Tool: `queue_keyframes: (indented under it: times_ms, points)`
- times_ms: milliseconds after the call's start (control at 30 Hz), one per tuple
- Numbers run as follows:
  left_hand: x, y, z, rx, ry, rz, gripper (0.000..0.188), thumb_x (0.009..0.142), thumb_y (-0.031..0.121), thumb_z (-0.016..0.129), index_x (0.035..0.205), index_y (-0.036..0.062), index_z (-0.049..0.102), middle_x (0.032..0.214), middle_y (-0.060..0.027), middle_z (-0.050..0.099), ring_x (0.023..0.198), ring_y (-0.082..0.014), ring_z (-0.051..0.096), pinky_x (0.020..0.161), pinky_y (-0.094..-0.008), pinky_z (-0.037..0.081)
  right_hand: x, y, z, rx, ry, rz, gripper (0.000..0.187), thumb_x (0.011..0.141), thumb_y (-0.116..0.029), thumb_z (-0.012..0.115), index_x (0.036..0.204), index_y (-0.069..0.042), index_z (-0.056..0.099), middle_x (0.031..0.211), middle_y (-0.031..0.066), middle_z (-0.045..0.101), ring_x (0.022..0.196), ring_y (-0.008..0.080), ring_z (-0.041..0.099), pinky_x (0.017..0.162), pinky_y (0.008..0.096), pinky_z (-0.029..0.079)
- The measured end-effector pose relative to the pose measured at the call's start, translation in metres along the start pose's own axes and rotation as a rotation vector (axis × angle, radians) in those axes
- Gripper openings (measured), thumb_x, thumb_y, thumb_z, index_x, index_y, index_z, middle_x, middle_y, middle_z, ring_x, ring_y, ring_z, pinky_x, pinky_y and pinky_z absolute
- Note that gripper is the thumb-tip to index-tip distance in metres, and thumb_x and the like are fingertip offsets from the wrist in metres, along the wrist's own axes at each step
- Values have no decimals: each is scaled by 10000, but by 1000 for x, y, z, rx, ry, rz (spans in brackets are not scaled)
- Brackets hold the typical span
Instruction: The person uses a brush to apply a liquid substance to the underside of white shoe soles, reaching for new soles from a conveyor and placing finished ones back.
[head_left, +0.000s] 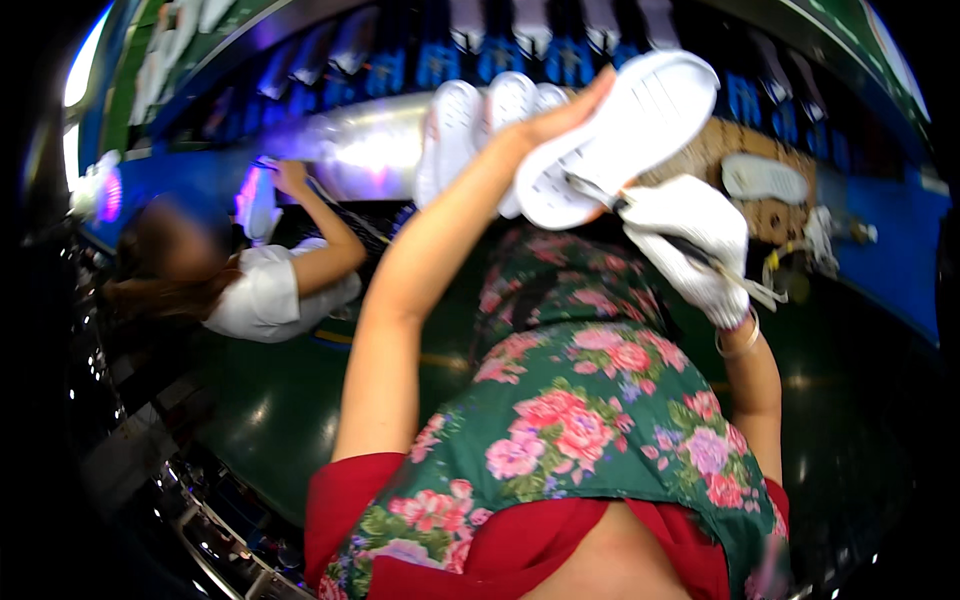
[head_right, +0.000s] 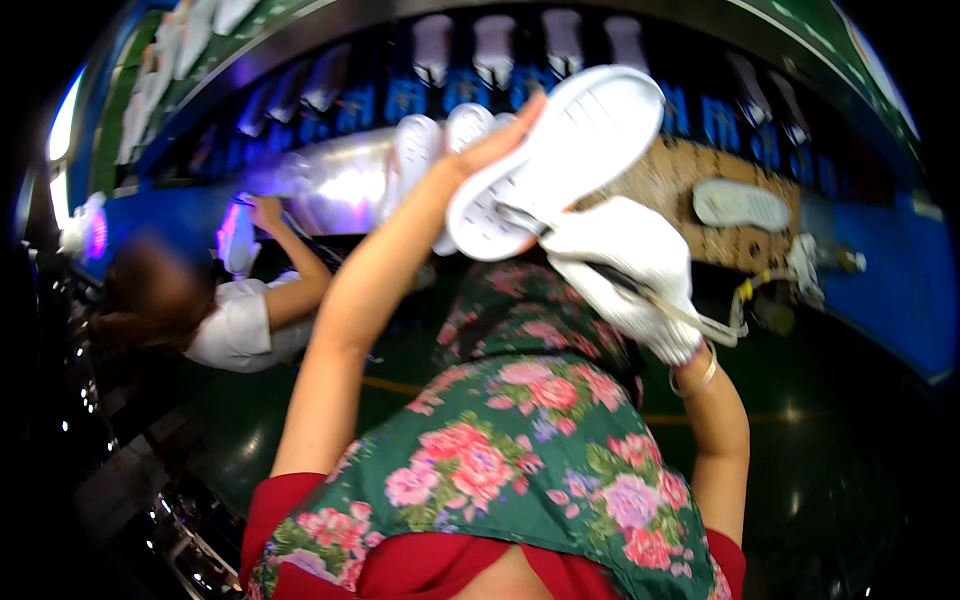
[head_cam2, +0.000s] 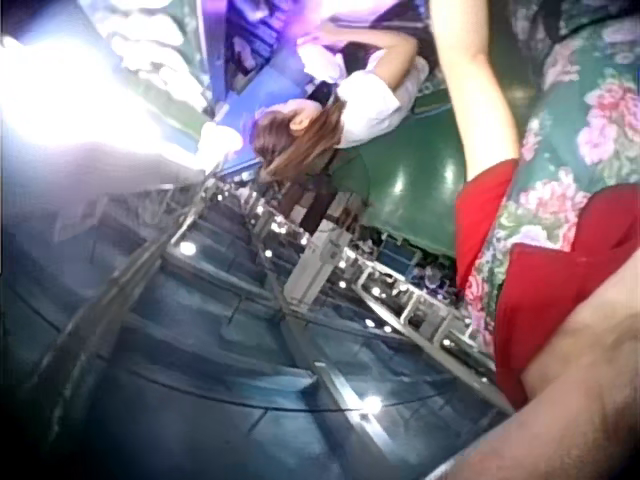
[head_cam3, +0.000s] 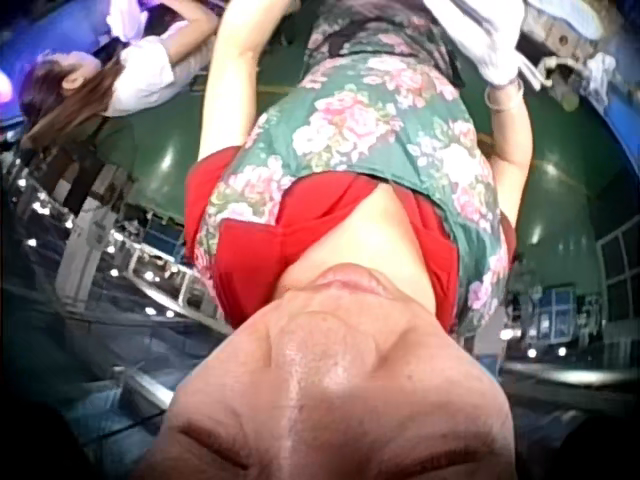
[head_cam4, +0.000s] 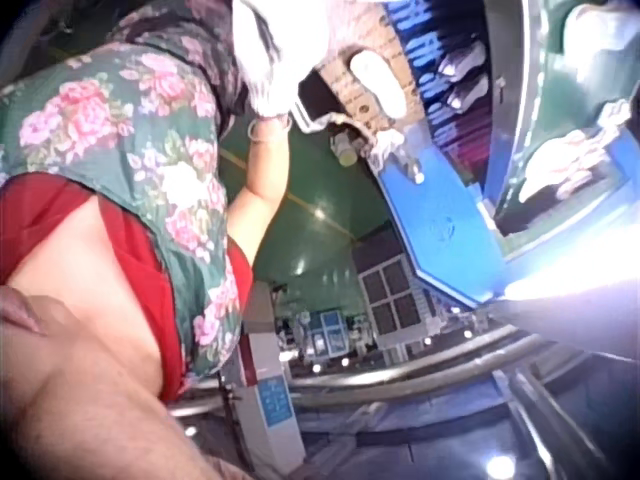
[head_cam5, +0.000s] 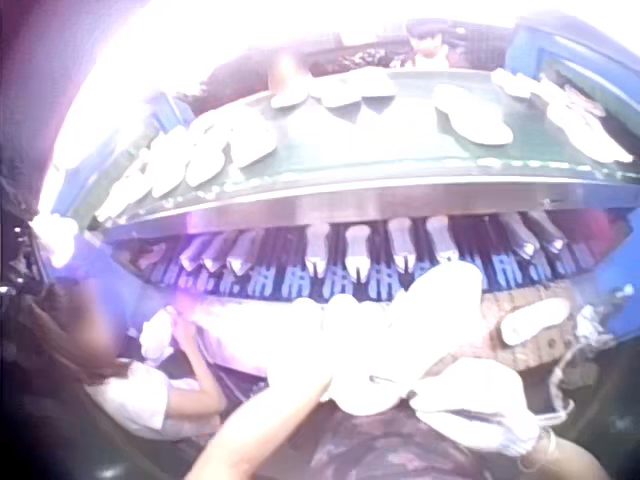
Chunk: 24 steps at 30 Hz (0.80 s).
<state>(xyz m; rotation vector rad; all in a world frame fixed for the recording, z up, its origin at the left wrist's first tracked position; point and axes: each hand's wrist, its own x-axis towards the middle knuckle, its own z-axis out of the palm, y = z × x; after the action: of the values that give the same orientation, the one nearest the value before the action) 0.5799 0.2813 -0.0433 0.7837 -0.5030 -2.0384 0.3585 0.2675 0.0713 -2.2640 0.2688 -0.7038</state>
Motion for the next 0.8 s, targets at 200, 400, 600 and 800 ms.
queue_keyframes:
  times_ms: [200, 400, 600, 800]
  points:
    - [-3, 7, 22, 258, 136, -37, 813, 938, 728, 422, 1289, 16, 597, 1103, -188, 694, 844, -258, 721, 718, -364, 613, -7, -1, 1, -86, -113, -120, 238, 729, -50, 804, 958, -97, 760, 1001, 84, 745, 855, 277, 693, 759, 363, 536]
    - [-5, 18, 38, 788, 212, -72, 850, 906, 765, 440, 1271, 20, 623, 1098, -179, 695, 874, -239, 714, 708, -339, 601, -14, -9, -1, 77, -189, -41, 243, 729, -67, 806, 961, -124, 759, 973, 54, 743, 842, 266, 690, 752, 359, 535]
    - [-4, 21, 50, 844, 272, -110, 873, 880, 787, 463, 1258, 22, 648, 1097, -168, 695, 891, -233, 706, 706, -317, 589, -21, -16, 0, -95, -314, -157, 250, 740, -60, 797, 972, -144, 760, 1020, 51, 742, 839, 258, 692, 737, 349, 529]
    - [-8, 14, 34, 398, 239, -163, 786, 936, 736, 419, 1314, 78, 623, 1083, -122, 700, 848, -184, 696, 689, -310, 591, -31, -13, -11, 201, 45, 128, 156, 762, -8, 775, 917, -13, 761, 942, 120, 755, 845, 215, 718, 765, 314, 559]
